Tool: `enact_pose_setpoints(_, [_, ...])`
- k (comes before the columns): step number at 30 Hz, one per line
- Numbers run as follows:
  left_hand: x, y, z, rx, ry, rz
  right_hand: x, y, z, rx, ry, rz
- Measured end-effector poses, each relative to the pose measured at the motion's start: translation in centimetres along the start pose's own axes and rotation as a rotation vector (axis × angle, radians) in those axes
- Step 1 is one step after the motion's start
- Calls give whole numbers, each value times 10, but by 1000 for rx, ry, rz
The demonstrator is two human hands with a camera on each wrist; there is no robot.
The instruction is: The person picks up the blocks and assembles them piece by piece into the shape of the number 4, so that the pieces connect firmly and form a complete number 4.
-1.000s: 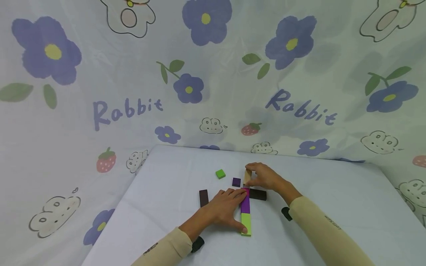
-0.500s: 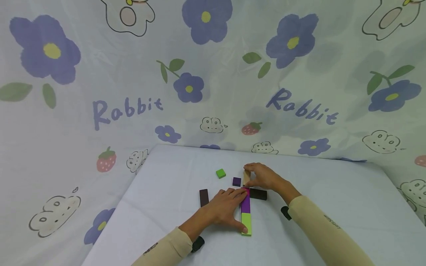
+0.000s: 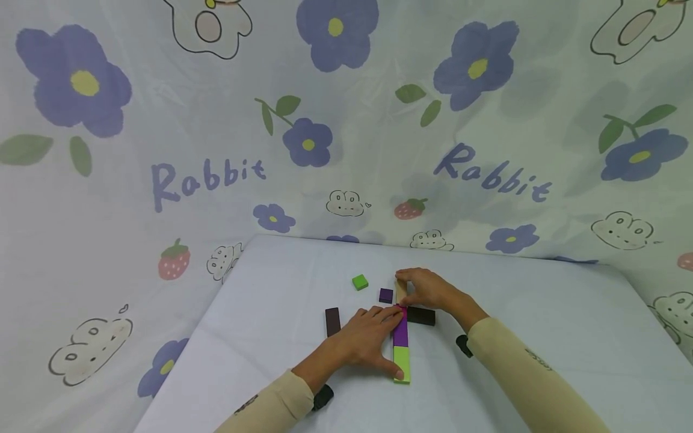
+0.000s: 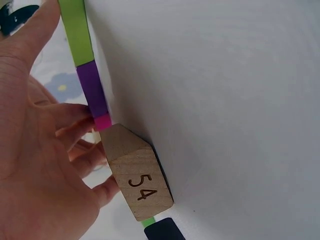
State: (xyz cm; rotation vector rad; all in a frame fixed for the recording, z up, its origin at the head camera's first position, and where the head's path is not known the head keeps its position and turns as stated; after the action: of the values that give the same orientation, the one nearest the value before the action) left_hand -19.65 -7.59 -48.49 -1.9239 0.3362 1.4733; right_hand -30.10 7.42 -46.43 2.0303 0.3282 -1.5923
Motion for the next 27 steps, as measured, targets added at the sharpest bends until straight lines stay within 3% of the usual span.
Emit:
enact_pose_setpoints(17, [0,0,0,8,-19,62,-1,-3,3,13,50,0])
enact_pose_setpoints(27, [0,-1,0,5,-17,51,1,-3,4,-29,50,16])
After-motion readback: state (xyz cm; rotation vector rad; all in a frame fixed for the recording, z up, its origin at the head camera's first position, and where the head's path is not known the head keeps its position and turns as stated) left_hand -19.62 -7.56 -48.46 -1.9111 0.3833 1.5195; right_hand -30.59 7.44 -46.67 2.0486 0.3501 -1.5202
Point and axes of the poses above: each hand's wrist, its own z-axis towards the middle knuckle, its own x-axis out of the palm, y = z × x, the point moved 4 cm from there along z, towards the middle knuckle, and after that the axes turned 10 degrees about -z, right-handed, at the moved point
